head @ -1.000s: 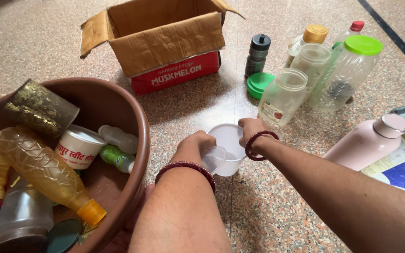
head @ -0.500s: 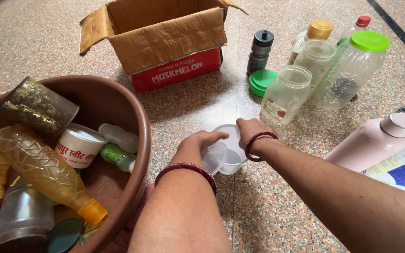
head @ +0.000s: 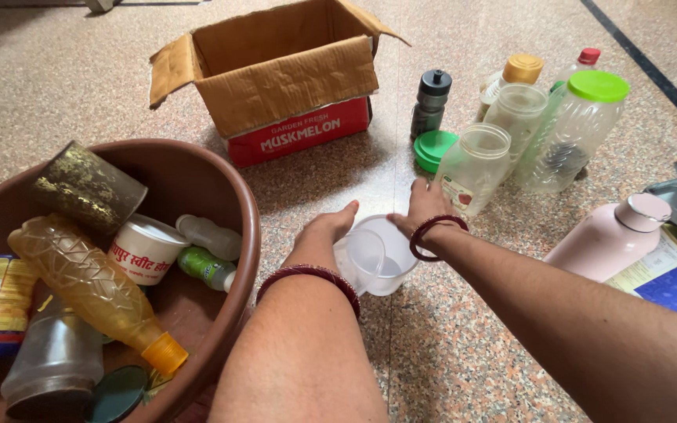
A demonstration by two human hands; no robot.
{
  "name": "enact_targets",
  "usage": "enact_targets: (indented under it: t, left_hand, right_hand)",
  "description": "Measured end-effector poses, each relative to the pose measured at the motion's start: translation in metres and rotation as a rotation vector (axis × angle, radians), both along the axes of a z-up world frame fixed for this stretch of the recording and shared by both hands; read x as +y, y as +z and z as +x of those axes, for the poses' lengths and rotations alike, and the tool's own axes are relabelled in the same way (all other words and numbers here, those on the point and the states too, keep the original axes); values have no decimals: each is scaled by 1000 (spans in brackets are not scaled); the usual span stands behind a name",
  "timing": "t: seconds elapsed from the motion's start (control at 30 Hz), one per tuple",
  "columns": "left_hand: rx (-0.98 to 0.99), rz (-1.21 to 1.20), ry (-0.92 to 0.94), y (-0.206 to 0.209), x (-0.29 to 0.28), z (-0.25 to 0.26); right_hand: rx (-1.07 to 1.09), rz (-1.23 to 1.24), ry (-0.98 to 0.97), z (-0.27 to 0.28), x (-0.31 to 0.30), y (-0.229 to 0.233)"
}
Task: The person sorts various plastic and metal containers from a brown basin onto the floor. They pick up items one by one, open or close lids, and place them in a row next to a cardboard box.
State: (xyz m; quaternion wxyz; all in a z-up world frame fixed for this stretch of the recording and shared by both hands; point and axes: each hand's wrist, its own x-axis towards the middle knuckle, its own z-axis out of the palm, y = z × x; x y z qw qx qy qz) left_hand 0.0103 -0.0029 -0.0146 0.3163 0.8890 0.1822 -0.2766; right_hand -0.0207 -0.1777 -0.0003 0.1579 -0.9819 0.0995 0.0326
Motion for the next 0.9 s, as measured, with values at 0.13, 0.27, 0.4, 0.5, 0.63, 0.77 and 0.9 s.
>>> enact_targets:
  t: [0.13, 0.27, 0.4, 0.5, 0.63, 0.77, 0.9]
  left_hand:
    - [-26, 23, 185, 32, 0, -16]
    - [-191, -27, 385, 55, -4, -29]
    - [-391, 30, 502, 62, -3, -17]
    - [-506, -5, 605, 63, -1, -6]
    - [-672, -144, 761, 65, 0, -1]
    - [-834, -278, 893, 69, 3, 5]
    - [-896, -378, 945, 65, 2, 16]
  right_hand:
    - [-159, 62, -41, 12, -5, 6]
    - [-52, 395, 67, 30, -7, -5]
    - [261, 716, -5, 38, 5, -1]
    - [464, 710, -71, 34, 15, 18]
    - [664, 863, -152, 19, 15, 34]
    - [855, 896, -160, 17, 7, 34]
    - [1071, 1123, -333, 29, -4, 19]
